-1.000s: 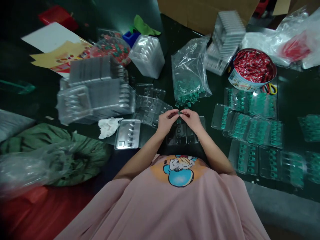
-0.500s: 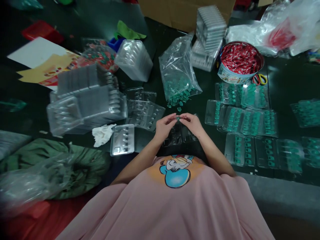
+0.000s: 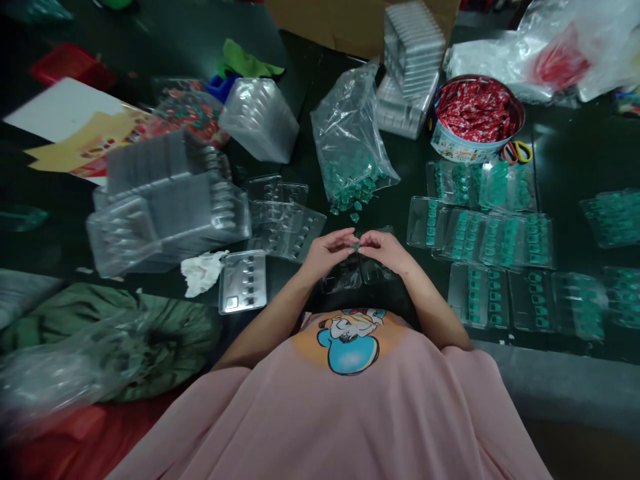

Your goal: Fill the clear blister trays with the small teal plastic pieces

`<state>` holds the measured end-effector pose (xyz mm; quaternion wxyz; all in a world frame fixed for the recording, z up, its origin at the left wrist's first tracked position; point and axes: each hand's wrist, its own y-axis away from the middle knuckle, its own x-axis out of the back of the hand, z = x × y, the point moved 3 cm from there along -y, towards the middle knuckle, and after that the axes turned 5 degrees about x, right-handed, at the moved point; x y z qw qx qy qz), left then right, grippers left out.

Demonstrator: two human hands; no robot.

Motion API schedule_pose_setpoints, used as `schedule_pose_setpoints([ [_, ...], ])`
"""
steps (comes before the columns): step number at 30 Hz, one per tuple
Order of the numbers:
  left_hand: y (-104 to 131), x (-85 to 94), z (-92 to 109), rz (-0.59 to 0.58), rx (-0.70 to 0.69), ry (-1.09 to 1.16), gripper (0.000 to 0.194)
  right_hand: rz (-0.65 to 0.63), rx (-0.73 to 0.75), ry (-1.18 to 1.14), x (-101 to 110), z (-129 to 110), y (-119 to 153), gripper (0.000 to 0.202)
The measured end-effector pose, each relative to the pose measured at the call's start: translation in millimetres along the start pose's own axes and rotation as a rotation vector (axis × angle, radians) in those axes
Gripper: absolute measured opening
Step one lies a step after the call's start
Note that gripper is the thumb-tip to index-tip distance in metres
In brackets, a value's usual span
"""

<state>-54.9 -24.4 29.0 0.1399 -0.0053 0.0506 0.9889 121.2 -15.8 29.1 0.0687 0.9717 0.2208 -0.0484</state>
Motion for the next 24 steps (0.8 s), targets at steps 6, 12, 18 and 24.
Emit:
schedule_pose_setpoints([
  [6, 1, 1.8, 6, -0.144, 0.002, -0.022, 0.052, -0.030, 0.071, 0.060, -6, -7, 8, 0.027],
  [12, -2, 1.1, 8, -0.196, -0.028, -0.060, 0.036, -0.006, 0.101, 0.009, -11, -3, 12, 0.029],
  [18, -13, -13.9, -6, 0.091, -0.011, 0.194, 0.037, 0.214, 0.141, -0.104, -8, -1, 9, 0.031],
  [24, -20, -27.3, -2, 0.113, 0.113, 0.454, 0.037, 0.296, 0.021, -0.317, -7, -7, 9, 0.036],
])
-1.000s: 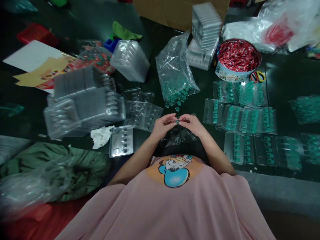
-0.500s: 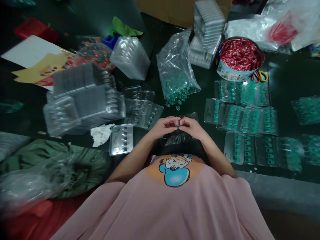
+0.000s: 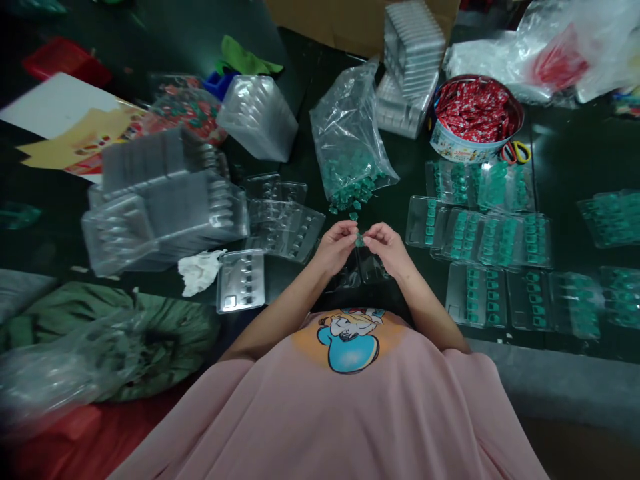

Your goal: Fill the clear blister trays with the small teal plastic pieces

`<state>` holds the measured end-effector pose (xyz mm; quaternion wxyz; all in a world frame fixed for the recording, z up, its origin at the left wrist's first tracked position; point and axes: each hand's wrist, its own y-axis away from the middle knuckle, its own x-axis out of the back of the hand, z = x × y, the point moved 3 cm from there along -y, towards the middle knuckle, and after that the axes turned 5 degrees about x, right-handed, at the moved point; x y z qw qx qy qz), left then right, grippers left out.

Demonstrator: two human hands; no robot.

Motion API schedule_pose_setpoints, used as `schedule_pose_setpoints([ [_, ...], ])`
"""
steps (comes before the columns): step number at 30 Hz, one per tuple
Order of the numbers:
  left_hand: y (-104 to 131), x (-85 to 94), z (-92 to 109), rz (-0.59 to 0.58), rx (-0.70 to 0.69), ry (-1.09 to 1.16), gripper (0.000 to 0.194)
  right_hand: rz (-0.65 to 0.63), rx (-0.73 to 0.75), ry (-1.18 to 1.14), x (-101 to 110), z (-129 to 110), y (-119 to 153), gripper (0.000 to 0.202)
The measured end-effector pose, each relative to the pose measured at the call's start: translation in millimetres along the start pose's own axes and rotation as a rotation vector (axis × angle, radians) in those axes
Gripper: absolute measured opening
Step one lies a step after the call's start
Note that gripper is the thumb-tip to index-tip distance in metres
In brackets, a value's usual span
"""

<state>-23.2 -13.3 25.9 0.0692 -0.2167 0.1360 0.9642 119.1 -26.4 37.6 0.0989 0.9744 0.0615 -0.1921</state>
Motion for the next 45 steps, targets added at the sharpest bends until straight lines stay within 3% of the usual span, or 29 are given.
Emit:
schedule_pose_setpoints([
  [5, 0, -9.8, -1, 0.050, 0.074, 0.183, 0.035, 0.026, -0.121, -0.177, -1, 1, 0, 0.041],
  [10, -5, -10.9, -7, 0.038, 0.143, 0.156, 0.031, 0.082, -0.178, -0.279, 4, 7, -7, 0.044],
  [12, -10, -10.4, -1, -0.005, 0.086, 0.014, 0.033, 0.117, -0.155, -0.276, 8, 6, -13, 0.044],
  [17, -25, -18.6, 36, -0.078, -0.236, -0.638, 0.026, 0.169, -0.029, -0.197, 13, -5, -29, 0.043],
  [20, -34, -23.7, 46, -0.086, -0.338, -0.843, 0.020, 0.195, 0.035, -0.111, 18, -12, -34, 0.042],
  [23, -42, -20.7, 37, -0.079, -0.357, -0.949, 0.022, 0.252, 0.089, -0.004, 32, -15, -33, 0.038],
  [27, -49, -11.9, 9, -0.061, -0.311, -1.025, 0.023, 0.326, 0.129, 0.096, 57, -10, -25, 0.032],
  [30, -51, -11.7, -10, -0.109, -0.286, -1.096, 0.024, 0.320, 0.127, 0.120, 68, -5, -21, 0.030],
  [37, -53, -11.4, -26, -0.206, -0.318, -1.340, 0.021, 0.294, 0.119, 0.175, 67, -2, -17, 0.029],
  [45, -55, -17.3, -34, -0.231, -0.274, -1.536, 0.022, 0.223, 0.242, 0.392, 65, 0, -31, 0.018],
])
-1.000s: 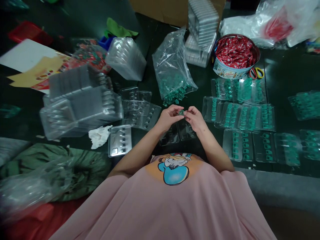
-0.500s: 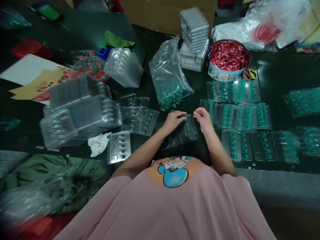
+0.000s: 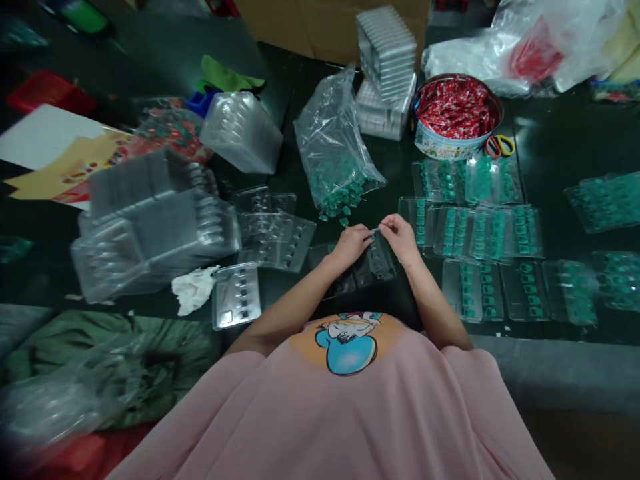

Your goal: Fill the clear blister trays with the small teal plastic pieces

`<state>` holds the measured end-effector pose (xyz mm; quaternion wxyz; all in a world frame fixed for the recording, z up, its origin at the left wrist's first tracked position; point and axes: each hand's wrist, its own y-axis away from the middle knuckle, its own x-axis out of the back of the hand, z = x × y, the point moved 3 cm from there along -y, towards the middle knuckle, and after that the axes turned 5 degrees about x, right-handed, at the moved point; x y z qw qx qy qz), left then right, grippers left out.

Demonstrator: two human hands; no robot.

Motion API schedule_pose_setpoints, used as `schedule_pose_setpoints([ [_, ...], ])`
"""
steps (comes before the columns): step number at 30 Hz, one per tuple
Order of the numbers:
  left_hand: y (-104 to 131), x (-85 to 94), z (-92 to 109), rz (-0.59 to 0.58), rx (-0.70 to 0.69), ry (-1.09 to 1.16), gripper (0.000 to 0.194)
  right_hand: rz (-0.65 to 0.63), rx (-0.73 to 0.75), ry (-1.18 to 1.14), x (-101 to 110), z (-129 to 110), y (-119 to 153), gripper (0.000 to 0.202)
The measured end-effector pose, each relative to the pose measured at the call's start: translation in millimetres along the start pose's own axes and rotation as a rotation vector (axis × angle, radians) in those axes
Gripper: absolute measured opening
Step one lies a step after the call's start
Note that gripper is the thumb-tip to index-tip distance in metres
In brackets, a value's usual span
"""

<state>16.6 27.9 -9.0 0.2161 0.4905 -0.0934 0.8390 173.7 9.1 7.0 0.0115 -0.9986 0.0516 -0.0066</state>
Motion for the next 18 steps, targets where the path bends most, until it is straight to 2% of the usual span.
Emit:
schedule_pose_setpoints([
  [6, 8, -0.6, 1, 0.040, 0.023, 0.077, 0.031, -0.156, 0.102, 0.293, -31, 2, -33, 0.007],
  [11, 23, 4.6, -2, 0.102, 0.021, 0.110, 0.019, -0.344, 0.126, 0.592, -71, 3, -54, 0.010],
  [14, 32, 21.7, -17, 0.204, 0.077, 0.188, 0.012, -0.411, 0.144, 0.803, -91, 6, -60, 0.012],
  [18, 37, 48.0, -52, 0.397, 0.275, 0.302, 0.012, -0.465, 0.184, 0.948, -104, 8, -58, 0.017],
])
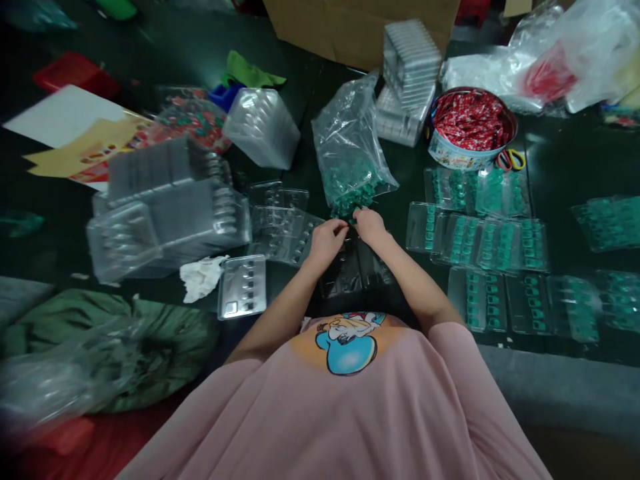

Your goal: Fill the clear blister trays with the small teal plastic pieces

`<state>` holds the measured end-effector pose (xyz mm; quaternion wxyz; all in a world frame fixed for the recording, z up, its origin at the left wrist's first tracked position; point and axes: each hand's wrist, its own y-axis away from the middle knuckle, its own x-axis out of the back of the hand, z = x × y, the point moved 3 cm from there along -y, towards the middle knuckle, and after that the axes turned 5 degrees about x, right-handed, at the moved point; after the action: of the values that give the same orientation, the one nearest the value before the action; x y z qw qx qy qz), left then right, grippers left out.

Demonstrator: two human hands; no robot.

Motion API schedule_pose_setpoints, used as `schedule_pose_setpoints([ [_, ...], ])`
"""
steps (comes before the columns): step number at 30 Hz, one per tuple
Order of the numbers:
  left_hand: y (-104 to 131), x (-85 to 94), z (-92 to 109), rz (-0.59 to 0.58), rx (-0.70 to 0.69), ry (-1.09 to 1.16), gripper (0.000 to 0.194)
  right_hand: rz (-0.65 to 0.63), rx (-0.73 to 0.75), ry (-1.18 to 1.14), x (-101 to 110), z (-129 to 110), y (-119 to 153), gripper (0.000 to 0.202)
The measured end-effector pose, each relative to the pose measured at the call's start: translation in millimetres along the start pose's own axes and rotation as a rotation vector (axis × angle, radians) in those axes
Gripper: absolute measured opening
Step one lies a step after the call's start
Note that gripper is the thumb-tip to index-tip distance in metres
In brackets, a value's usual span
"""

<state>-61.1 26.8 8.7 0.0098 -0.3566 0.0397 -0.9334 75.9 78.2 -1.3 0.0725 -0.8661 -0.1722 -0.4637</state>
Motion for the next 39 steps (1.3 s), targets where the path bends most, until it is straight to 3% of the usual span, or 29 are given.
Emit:
schedule_pose_setpoints([
  [2, -7, 5.9, -10, 0.045, 0.086, 0.100, 0.014, 0.017, 0.010, -0.017, 0, -2, 3, 0.016],
  [5, -10, 0.5, -16, 0.047, 0.181, 0.340, 0.019, 0.090, -0.008, -0.217, 5, -2, 15, 0.012],
  [11, -3, -14.8, -1, 0.001, 0.251, 0.650, 0.018, 0.231, -0.022, -0.625, 19, 0, 52, 0.015],
  [15, 2, -15.7, 14, -0.031, 0.235, 0.683, 0.017, 0.214, -0.054, -0.873, 25, 1, 72, 0.016],
  [26, 15, -20.7, 45, -0.131, 0.090, 0.585, 0.016, 0.116, -0.338, -1.370, 26, 12, 97, 0.047],
  [30, 17, -23.4, 52, -0.167, 0.066, 0.543, 0.015, 0.109, -0.370, -1.414, 26, 18, 103, 0.049],
  [35, 18, -26.4, 58, -0.212, 0.058, 0.521, 0.015, 0.103, -0.263, -1.335, 25, 21, 109, 0.044],
  [39, 18, -30.1, 57, -0.211, 0.104, 0.630, 0.018, 0.215, -0.210, -1.250, 26, 18, 112, 0.043],
])
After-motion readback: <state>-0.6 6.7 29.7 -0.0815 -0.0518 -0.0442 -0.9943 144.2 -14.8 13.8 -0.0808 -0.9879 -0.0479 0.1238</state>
